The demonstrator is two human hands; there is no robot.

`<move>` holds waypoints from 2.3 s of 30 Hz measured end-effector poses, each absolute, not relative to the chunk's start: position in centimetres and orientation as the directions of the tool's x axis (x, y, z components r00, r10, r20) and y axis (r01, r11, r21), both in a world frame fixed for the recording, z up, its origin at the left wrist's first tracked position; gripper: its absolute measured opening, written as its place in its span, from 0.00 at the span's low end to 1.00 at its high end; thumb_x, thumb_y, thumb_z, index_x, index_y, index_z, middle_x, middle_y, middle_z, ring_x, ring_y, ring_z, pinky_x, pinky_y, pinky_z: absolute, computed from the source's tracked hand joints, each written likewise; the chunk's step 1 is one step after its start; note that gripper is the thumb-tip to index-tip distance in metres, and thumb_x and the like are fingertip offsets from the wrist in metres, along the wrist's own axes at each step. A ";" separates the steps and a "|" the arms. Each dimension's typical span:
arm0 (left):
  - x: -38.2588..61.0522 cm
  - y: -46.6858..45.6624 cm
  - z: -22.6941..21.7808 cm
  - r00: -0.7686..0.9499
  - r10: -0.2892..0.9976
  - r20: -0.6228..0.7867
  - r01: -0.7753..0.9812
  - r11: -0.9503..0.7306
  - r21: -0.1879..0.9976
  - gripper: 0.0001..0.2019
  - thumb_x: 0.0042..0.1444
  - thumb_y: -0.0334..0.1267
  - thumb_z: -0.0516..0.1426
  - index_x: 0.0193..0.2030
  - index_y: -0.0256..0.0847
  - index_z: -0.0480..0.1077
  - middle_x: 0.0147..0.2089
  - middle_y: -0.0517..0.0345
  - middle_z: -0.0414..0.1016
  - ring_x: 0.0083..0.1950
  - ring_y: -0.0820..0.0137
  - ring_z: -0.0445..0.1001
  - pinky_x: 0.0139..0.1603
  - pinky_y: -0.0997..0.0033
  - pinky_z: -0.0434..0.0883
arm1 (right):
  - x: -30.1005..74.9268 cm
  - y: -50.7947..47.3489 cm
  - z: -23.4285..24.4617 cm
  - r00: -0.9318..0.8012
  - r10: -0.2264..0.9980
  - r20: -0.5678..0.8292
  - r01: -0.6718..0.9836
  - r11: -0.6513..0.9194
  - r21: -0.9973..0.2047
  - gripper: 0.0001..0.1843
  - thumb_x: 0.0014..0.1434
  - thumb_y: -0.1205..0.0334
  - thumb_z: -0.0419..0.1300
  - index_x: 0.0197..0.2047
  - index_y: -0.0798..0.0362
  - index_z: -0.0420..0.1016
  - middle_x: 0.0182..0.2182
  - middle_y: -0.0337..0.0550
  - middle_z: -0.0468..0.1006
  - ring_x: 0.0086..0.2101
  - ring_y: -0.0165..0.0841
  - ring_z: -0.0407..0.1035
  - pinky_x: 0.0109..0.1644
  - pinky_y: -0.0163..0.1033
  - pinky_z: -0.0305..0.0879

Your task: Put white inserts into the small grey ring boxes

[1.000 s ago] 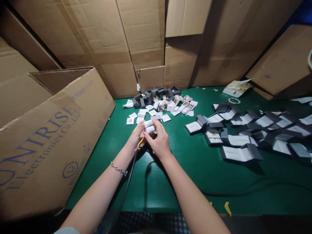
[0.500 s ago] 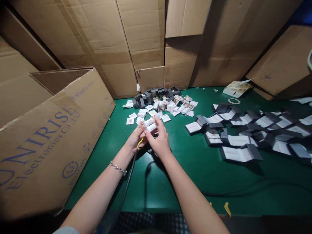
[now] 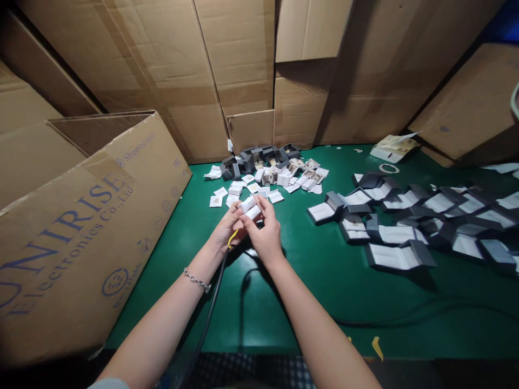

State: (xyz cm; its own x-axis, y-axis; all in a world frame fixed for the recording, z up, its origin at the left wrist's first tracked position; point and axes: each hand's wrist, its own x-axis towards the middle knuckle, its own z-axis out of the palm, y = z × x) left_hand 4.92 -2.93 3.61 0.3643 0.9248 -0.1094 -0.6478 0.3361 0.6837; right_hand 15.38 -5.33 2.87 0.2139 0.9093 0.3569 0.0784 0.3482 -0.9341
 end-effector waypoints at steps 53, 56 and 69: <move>4.2 -2.9 4.2 0.507 0.817 -0.274 -0.646 0.570 0.507 0.14 0.55 0.38 0.51 0.45 0.31 0.68 0.32 0.50 0.76 0.34 0.69 0.76 0.35 0.75 0.71 | 15.7 -6.0 3.5 0.067 0.746 0.663 0.520 0.541 -0.661 0.26 0.52 0.62 0.61 0.55 0.47 0.64 0.50 0.44 0.73 0.50 0.36 0.67 0.52 0.44 0.66; 4.1 -2.9 4.3 0.528 0.807 -0.265 -0.640 0.583 0.501 0.14 0.55 0.37 0.52 0.44 0.30 0.68 0.30 0.52 0.75 0.32 0.70 0.75 0.34 0.76 0.71 | 15.7 -5.9 3.5 0.062 0.724 0.687 0.531 0.559 -0.637 0.26 0.52 0.61 0.60 0.55 0.47 0.64 0.51 0.45 0.72 0.52 0.37 0.64 0.53 0.46 0.66; 3.7 -3.1 3.7 0.595 0.754 -0.279 -0.623 0.652 0.432 0.18 0.56 0.44 0.49 0.42 0.27 0.68 0.30 0.46 0.76 0.30 0.69 0.76 0.30 0.76 0.73 | 15.6 -6.1 3.4 0.095 0.825 0.558 0.350 0.497 -0.794 0.29 0.48 0.59 0.64 0.54 0.48 0.65 0.49 0.44 0.73 0.46 0.35 0.69 0.49 0.41 0.68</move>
